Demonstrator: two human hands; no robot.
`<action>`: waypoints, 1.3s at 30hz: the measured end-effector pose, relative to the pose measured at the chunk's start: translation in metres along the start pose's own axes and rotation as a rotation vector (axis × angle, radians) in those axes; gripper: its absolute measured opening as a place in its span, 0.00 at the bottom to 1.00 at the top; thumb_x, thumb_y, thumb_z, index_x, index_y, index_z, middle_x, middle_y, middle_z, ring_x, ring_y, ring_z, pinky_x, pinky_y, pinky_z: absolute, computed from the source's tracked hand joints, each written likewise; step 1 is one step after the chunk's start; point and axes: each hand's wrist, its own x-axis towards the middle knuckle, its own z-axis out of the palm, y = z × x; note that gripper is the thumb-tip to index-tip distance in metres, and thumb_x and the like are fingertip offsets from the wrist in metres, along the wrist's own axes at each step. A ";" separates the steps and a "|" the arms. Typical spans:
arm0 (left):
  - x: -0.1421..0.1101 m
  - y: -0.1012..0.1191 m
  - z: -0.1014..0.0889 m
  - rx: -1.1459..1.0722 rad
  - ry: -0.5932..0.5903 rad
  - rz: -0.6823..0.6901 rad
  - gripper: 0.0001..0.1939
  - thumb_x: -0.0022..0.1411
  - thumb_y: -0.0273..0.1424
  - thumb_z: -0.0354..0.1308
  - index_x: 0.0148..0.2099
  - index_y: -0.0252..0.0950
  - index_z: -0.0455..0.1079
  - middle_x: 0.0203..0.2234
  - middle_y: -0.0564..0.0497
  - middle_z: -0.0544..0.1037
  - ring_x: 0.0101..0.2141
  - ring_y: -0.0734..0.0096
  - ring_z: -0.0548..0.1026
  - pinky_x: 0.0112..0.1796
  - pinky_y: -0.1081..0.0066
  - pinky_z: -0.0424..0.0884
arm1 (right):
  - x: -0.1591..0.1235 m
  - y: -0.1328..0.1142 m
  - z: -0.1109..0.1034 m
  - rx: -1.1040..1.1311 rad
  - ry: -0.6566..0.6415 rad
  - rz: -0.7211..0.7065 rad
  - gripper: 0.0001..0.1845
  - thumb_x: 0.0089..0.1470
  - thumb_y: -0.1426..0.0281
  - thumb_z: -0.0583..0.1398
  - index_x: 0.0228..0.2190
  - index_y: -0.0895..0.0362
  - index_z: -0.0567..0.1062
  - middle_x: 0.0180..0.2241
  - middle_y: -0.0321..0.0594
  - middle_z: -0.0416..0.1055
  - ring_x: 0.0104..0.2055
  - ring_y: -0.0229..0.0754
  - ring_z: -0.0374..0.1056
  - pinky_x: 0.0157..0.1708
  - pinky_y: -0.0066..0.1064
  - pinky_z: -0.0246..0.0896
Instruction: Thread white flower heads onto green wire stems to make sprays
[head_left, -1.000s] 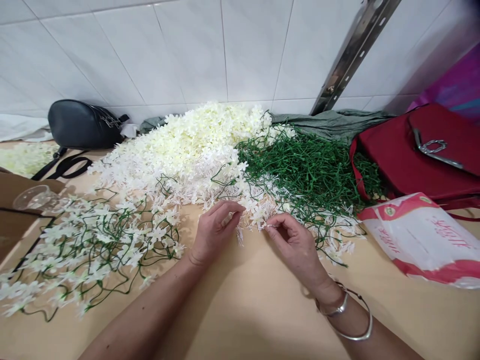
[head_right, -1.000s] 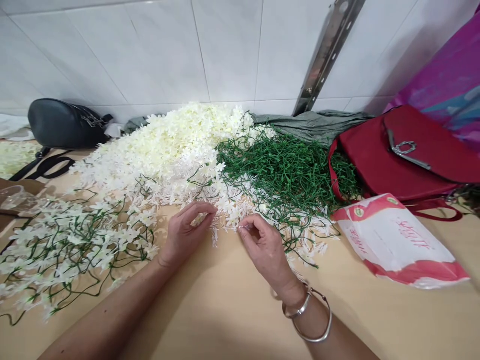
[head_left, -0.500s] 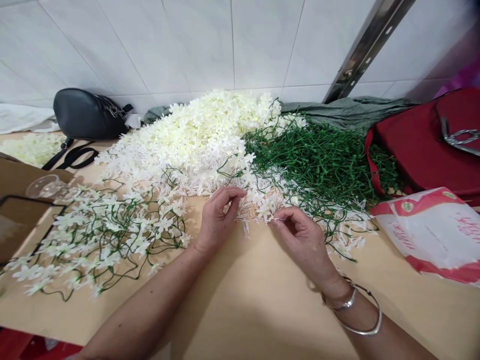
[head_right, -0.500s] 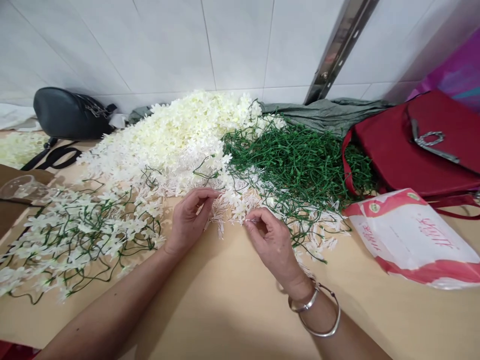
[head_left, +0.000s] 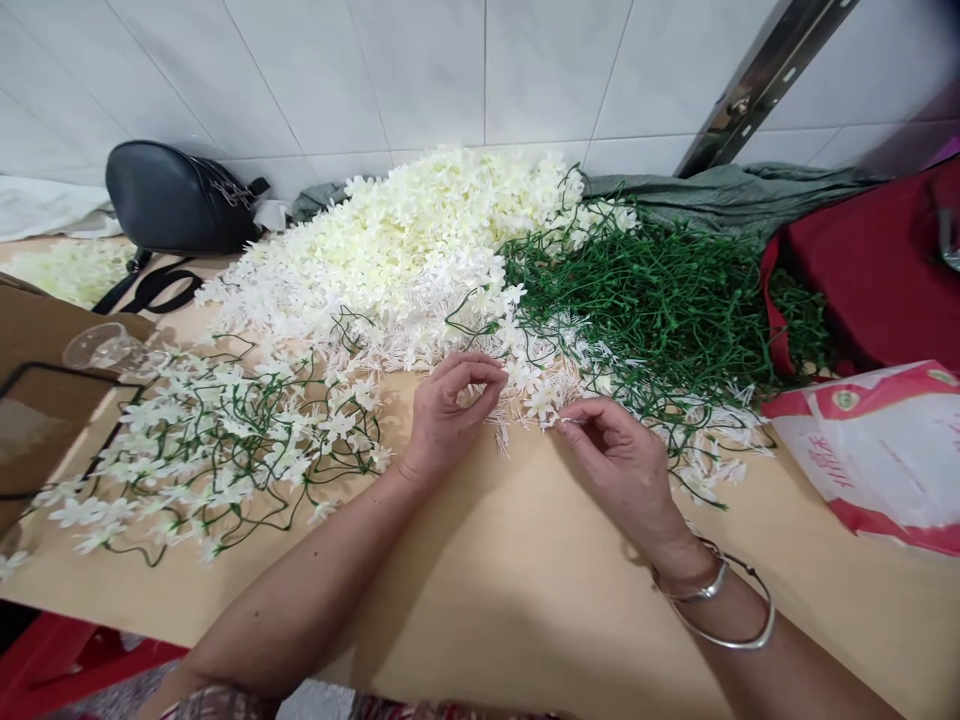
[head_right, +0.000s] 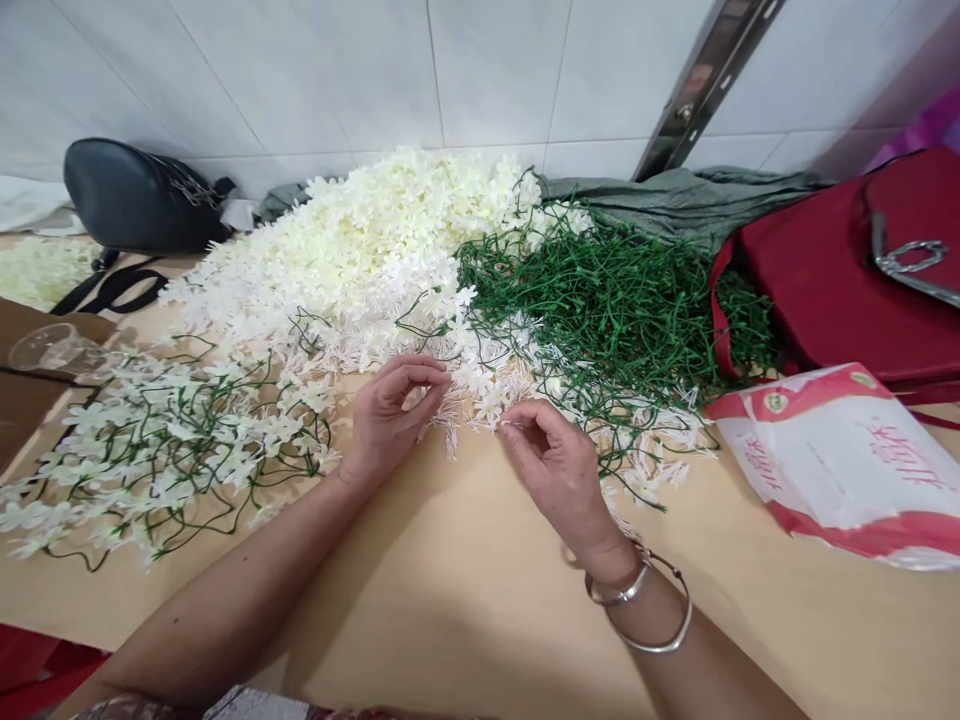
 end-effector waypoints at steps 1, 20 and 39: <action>0.000 0.001 0.000 0.000 0.001 0.013 0.05 0.70 0.25 0.63 0.41 0.38 0.79 0.41 0.47 0.85 0.43 0.67 0.84 0.48 0.66 0.82 | 0.000 0.000 0.000 0.014 0.008 0.008 0.04 0.63 0.65 0.66 0.38 0.52 0.80 0.35 0.38 0.79 0.36 0.42 0.74 0.36 0.34 0.69; 0.005 0.003 0.008 0.211 -0.038 0.080 0.07 0.75 0.28 0.58 0.51 0.39 0.76 0.50 0.45 0.80 0.52 0.66 0.80 0.54 0.64 0.78 | 0.003 0.005 0.003 0.094 -0.046 -0.033 0.01 0.61 0.68 0.67 0.35 0.51 0.80 0.39 0.40 0.81 0.44 0.45 0.77 0.46 0.39 0.72; 0.047 0.008 0.042 0.689 -0.359 0.148 0.09 0.73 0.34 0.62 0.47 0.35 0.80 0.50 0.41 0.79 0.52 0.52 0.75 0.53 0.56 0.71 | 0.010 -0.001 0.005 0.039 -0.114 -0.014 0.04 0.60 0.68 0.65 0.34 0.52 0.81 0.31 0.35 0.78 0.30 0.39 0.69 0.33 0.31 0.63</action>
